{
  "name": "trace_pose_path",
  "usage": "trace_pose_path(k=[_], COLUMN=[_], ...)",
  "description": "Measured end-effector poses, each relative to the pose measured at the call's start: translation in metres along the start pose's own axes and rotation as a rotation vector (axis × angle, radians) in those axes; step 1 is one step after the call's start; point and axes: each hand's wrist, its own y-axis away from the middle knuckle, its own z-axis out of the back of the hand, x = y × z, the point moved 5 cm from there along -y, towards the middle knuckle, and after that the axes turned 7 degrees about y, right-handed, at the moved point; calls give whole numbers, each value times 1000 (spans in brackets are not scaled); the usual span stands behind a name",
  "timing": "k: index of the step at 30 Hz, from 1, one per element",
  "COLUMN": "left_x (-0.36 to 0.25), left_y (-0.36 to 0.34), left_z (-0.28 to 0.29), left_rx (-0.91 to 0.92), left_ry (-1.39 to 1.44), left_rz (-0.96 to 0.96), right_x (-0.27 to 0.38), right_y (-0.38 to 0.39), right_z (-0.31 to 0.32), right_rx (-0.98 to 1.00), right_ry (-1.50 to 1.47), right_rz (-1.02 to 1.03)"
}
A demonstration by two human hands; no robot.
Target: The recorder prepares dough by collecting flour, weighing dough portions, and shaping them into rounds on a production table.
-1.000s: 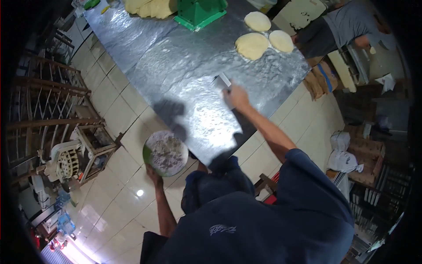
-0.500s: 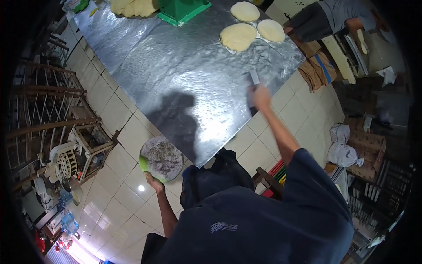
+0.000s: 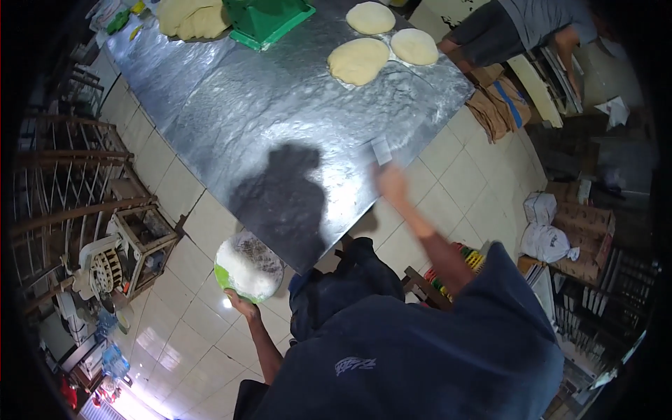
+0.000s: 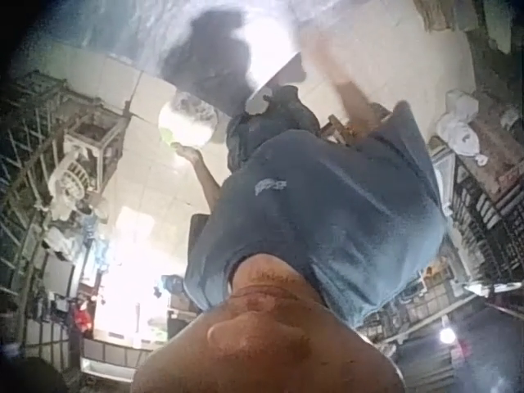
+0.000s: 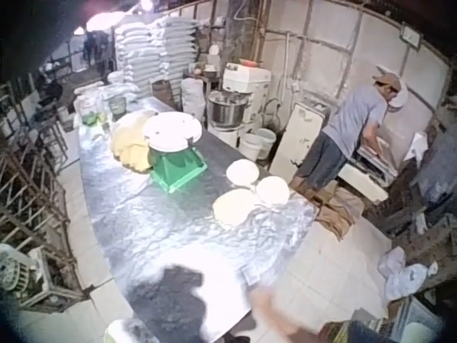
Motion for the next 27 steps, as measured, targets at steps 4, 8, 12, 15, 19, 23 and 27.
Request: trace_pose_path(k=[4, 8, 12, 15, 19, 23, 27], left_x=[-8, 2, -4, -12, -6, -12, -13], left_y=[-1, -6, -8, 1, -3, 2, 3], left_z=[-20, 8, -1, 0, -8, -4, 6], left_rx=[106, 88, 224, 157, 34, 10, 177], left_ry=[-10, -22, -12, -66, -19, -14, -161], left_rz=[41, -13, -44, 39, 152, 150, -102], right_x=[98, 41, -122, -159, -191, -166, -117], right_y=[110, -5, -185, -241, -288, -267, -214], right_z=[-57, -1, 133, 186, 195, 170, 131], right_rx=[332, 115, -409, -519, -449, -378, -263], right_ry=[-133, -211, -83, 23, 207, 297, 131], right_rz=[387, 29, -173, -276, -170, 22, 11])
